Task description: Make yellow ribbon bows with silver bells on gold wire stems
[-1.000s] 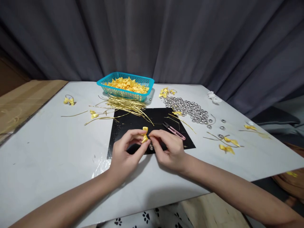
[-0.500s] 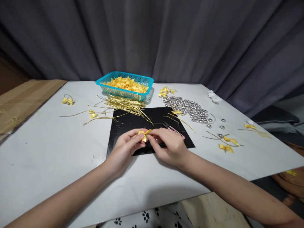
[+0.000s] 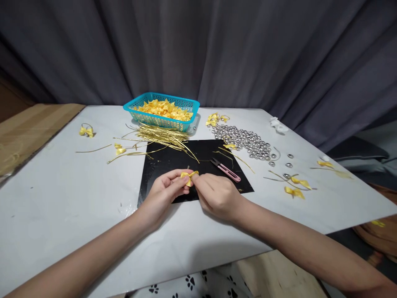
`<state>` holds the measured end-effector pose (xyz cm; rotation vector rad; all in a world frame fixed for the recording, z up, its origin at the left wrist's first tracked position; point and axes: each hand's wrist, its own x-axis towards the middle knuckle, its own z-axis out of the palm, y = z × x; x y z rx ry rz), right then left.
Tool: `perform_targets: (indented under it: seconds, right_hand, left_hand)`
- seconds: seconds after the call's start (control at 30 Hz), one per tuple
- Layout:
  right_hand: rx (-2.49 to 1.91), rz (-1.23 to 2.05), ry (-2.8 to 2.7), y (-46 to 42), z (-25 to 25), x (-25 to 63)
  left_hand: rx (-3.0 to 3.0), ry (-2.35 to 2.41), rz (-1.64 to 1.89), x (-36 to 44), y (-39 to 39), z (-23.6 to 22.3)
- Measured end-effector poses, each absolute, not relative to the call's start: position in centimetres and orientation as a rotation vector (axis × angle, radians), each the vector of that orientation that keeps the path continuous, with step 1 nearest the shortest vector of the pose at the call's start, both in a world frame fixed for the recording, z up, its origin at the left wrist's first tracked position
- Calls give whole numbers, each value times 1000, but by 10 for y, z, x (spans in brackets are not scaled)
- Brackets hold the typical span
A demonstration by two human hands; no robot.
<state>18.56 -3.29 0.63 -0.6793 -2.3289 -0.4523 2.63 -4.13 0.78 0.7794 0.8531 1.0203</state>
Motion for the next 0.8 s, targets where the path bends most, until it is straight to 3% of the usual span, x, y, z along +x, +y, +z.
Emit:
perform_targets:
  seconds: [0.4,0.8]
  right_hand:
    - [-828,-177,-2155,-32,13,188]
    - [-841,-232,-2250,-27,21,199]
  left_hand:
    - [876,1039,1130,28,-42,8]
    - [727,1023,1115,26,-39,7]
